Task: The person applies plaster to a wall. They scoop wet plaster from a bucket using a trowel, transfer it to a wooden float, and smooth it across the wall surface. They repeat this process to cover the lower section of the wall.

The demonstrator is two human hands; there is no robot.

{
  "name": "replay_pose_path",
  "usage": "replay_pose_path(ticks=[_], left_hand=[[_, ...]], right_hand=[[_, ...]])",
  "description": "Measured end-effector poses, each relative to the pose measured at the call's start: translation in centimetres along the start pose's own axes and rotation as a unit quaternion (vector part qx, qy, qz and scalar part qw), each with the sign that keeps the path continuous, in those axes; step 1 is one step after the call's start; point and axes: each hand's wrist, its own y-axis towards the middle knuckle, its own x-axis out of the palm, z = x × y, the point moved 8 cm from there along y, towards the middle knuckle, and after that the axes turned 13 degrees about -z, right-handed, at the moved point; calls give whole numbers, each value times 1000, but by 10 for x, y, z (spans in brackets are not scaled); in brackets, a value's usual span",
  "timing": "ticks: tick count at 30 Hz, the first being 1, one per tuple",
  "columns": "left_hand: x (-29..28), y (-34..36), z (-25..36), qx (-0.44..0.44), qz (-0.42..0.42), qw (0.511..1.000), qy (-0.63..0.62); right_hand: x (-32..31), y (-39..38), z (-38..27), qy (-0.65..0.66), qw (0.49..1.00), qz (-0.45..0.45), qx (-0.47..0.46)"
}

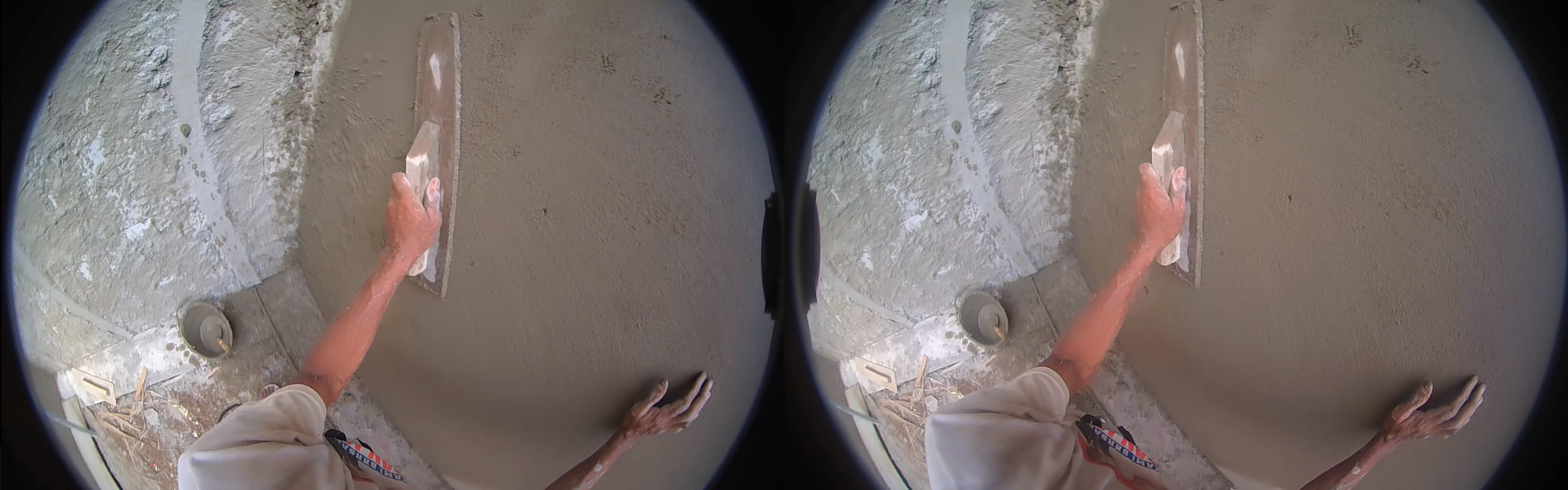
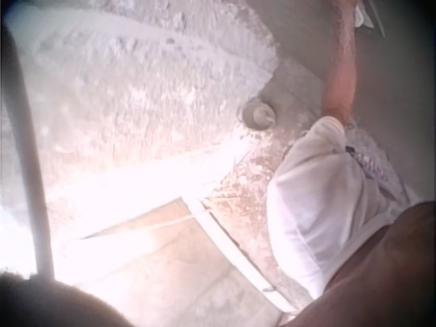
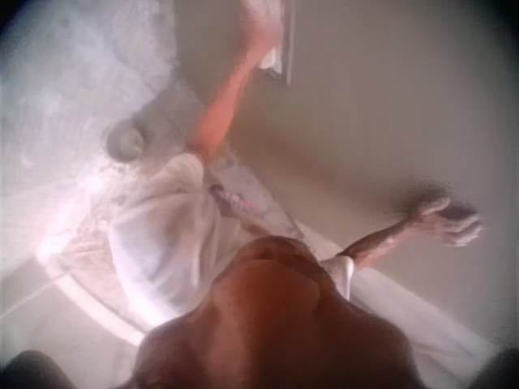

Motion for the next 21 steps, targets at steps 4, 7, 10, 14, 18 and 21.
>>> replay_pose_path(ticks=[4, 7, 10, 14, 18, 21], left_hand=[[-31, 91, -15, -11, 49, 999, -7], [-74, 156, -45, -40, 62, 997, 14], [-65, 139, -53, -55, 29, 998, 15], [12, 19, -54, -71, -70, 994, -48], [42, -66, -75, -49, -53, 996, -46], [19, -5, -82, -68, -33, 996, -44]], right_hand=[[-12, 14, 1, -42, 999, 12, -16], [-5, 14, -18, -19, 1000, 7, -19], [-3, 11, -21, -28, 999, 8, -25], [-4, 15, -15, -53, 998, 37, -24], [-1, 8, -18, -37, 999, 29, -27], [-7, 11, -10, -70, 996, 28, -46]])
